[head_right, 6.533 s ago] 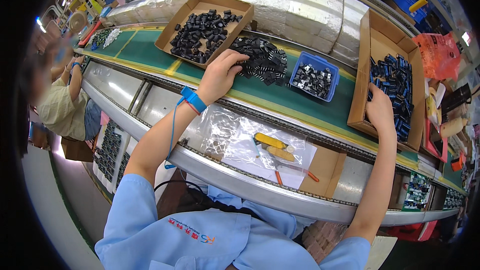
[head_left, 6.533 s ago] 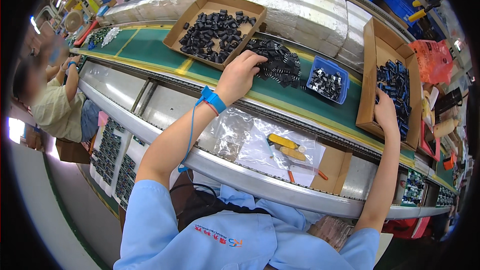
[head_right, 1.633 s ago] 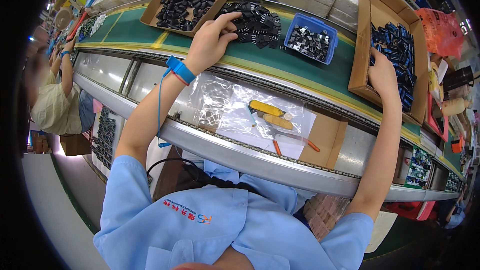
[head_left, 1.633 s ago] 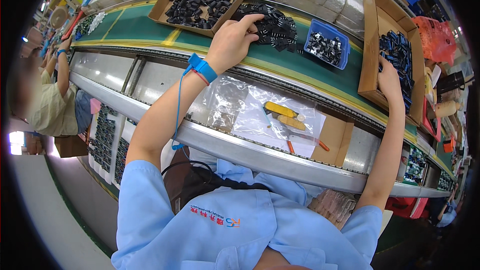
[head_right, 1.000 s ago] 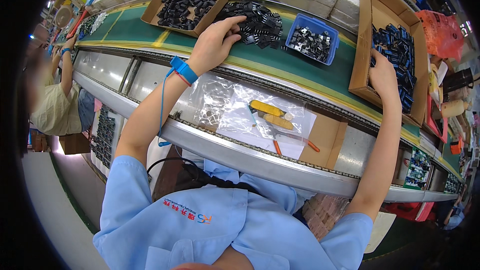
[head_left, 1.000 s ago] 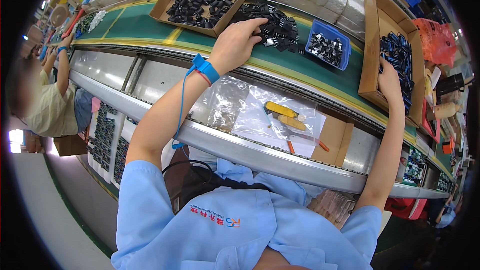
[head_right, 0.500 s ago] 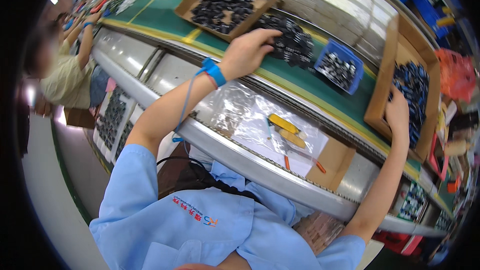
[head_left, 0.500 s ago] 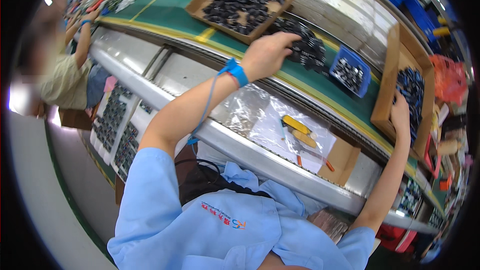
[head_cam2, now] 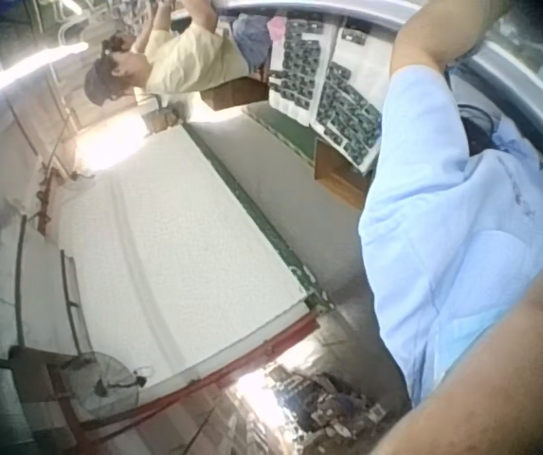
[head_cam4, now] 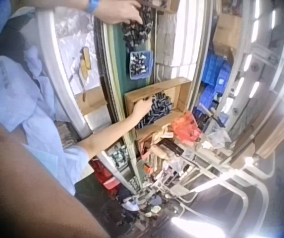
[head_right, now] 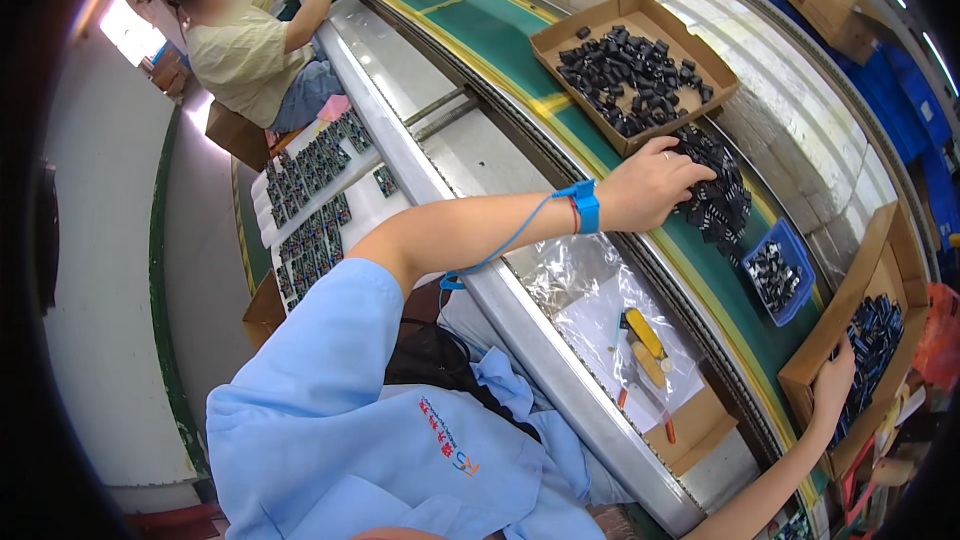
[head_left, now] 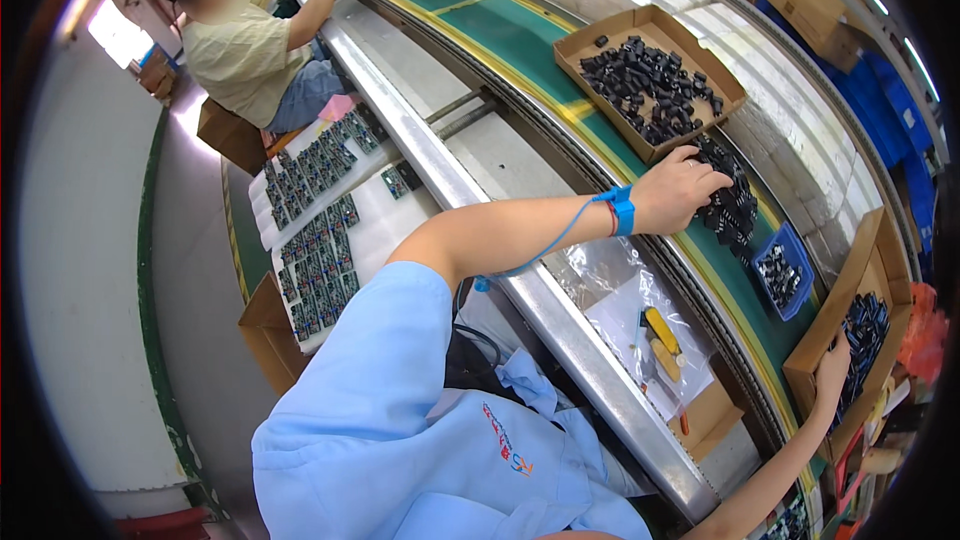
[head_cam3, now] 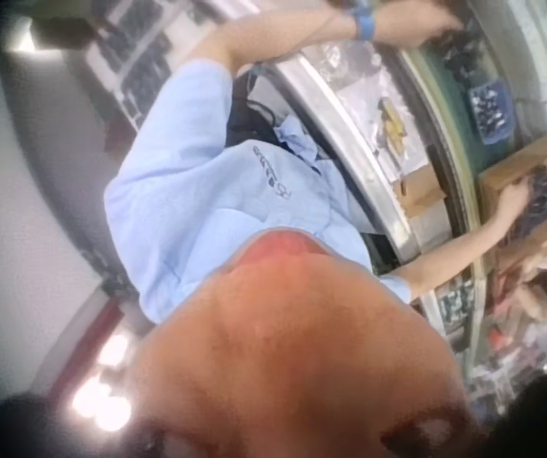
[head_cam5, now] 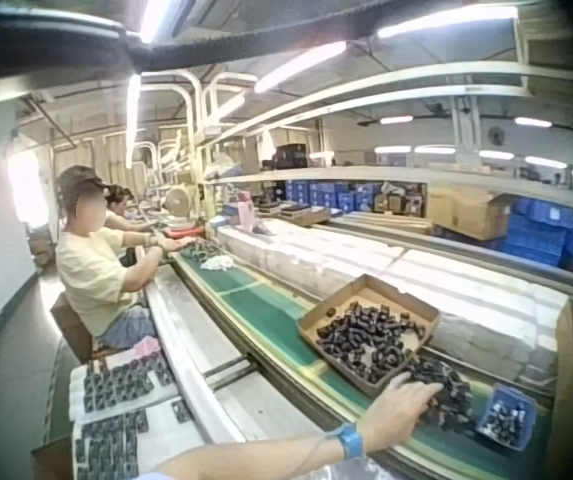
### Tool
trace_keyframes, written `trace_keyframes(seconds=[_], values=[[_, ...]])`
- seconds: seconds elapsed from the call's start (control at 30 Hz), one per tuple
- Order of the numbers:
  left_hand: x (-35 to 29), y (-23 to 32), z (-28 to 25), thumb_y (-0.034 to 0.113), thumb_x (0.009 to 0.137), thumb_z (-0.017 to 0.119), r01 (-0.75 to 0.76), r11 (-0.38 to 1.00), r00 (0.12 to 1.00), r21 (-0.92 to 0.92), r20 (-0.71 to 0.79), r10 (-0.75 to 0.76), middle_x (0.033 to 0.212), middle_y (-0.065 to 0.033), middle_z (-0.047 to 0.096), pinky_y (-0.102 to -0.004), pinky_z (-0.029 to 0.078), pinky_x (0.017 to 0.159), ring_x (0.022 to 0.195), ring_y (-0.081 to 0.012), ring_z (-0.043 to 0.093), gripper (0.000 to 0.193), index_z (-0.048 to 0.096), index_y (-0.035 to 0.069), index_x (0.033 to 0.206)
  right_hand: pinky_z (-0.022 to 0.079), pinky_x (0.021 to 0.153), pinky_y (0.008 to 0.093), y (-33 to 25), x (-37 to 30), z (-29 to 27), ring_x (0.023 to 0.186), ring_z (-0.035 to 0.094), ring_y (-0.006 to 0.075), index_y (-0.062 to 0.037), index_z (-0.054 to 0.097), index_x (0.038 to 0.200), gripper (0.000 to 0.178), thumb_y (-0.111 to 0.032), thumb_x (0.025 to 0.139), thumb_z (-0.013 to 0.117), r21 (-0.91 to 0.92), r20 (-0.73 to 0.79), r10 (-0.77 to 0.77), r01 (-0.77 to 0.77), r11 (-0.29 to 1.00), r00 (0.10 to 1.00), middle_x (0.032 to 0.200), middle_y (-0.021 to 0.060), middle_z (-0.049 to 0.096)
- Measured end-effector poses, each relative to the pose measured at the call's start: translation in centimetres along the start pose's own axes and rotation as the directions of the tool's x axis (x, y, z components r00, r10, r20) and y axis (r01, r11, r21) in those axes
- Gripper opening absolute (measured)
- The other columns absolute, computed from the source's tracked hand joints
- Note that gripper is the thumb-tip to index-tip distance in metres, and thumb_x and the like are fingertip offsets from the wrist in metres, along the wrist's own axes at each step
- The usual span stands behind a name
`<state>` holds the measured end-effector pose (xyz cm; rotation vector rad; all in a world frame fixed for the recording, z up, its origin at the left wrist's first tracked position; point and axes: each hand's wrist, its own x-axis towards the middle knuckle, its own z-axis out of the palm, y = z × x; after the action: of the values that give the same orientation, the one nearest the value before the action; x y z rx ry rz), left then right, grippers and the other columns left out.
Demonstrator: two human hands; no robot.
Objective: Insert electronic components like capacitors and connectors into a PCB.
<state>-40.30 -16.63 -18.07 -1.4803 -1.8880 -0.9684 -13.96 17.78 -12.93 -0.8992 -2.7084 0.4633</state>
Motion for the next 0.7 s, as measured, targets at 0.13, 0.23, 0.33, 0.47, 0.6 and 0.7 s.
trace_keyframes(seconds=[0.13, 0.23, 0.33, 0.47, 0.6, 0.7], values=[[0.2, 0.2, 0.4, 0.007, 0.082, 0.067, 0.118, 0.993, 0.991, -0.010, 0.064, -0.118, 0.094, -0.0123, 0.063, -0.0408, 0.048, 0.084, 0.092, -0.0320, 0.061, 0.038, 0.055, 0.007, 0.118, 0.044, 0.097, 0.0372, 0.3, -0.2, -0.2, 0.116, 0.058, 0.0362, 0.0022, 0.054, 0.132, 0.047, -0.017, 0.090, 0.059, -0.004, -0.001, 0.019, -0.019, 1.000, 1.000, 0.125, 0.0235, 0.061], [0.4, 0.6, -0.5, 0.007, 0.084, 0.066, 0.149, 0.983, 0.980, -0.105, 0.150, -0.133, 0.096, -0.0123, 0.063, -0.0425, 0.049, 0.077, 0.087, -0.0341, 0.062, 0.034, 0.056, 0.007, 0.116, 0.043, 0.098, 0.0367, 0.3, 0.0, -0.2, 0.118, 0.058, 0.0359, 0.0023, 0.053, 0.133, 0.047, -0.015, 0.089, 0.059, -0.007, 0.029, 0.022, -0.022, 1.000, 0.999, 0.126, 0.0236, 0.060], [0.4, 0.8, -0.7, 0.008, 0.084, 0.066, 0.092, 0.987, 0.991, -0.132, 0.108, -0.078, 0.094, -0.0112, 0.063, -0.0435, 0.050, 0.074, 0.085, -0.0337, 0.064, 0.030, 0.057, 0.008, 0.113, 0.042, 0.099, 0.0370, 0.6, 0.0, -0.2, 0.120, 0.057, 0.0354, 0.0023, 0.053, 0.133, 0.048, -0.014, 0.089, 0.059, 0.003, 0.024, 0.023, -0.023, 1.000, 0.999, 0.128, 0.0233, 0.060], [0.6, 0.9, -1.0, 0.009, 0.084, 0.066, 0.058, 0.990, 0.996, -0.130, 0.081, -0.048, 0.094, -0.0108, 0.063, -0.0432, 0.050, 0.076, 0.085, -0.0332, 0.063, 0.030, 0.058, 0.009, 0.113, 0.042, 0.100, 0.0377, 0.2, -0.1, -0.2, 0.120, 0.056, 0.0348, 0.0019, 0.052, 0.134, 0.048, -0.013, 0.089, 0.059, 0.006, 0.028, 0.034, -0.034, 0.999, 0.999, 0.129, 0.0223, 0.059], [0.6, 0.9, -1.2, 0.009, 0.083, 0.066, 0.070, 0.988, 0.991, -0.137, 0.123, -0.053, 0.094, -0.0102, 0.063, -0.0423, 0.050, 0.077, 0.086, -0.0323, 0.063, 0.030, 0.059, 0.009, 0.113, 0.042, 0.100, 0.0374, -0.4, -0.1, -0.1, 0.121, 0.056, 0.0341, 0.0011, 0.052, 0.135, 0.048, -0.012, 0.088, 0.059, 0.002, 0.021, 0.072, -0.072, 0.997, 0.997, 0.130, 0.0215, 0.059], [0.5, 0.9, -1.0, 0.008, 0.083, 0.067, 0.051, 0.990, 0.993, -0.129, 0.108, -0.037, 0.093, -0.0084, 0.062, -0.0403, 0.049, 0.075, 0.084, -0.0304, 0.062, 0.030, 0.059, 0.010, 0.112, 0.041, 0.100, 0.0373, 0.3, 0.0, -0.1, 0.121, 0.056, 0.0341, 0.0004, 0.053, 0.134, 0.048, -0.012, 0.089, 0.059, 0.004, 0.024, 0.050, -0.050, 0.999, 0.998, 0.129, 0.0212, 0.059]])
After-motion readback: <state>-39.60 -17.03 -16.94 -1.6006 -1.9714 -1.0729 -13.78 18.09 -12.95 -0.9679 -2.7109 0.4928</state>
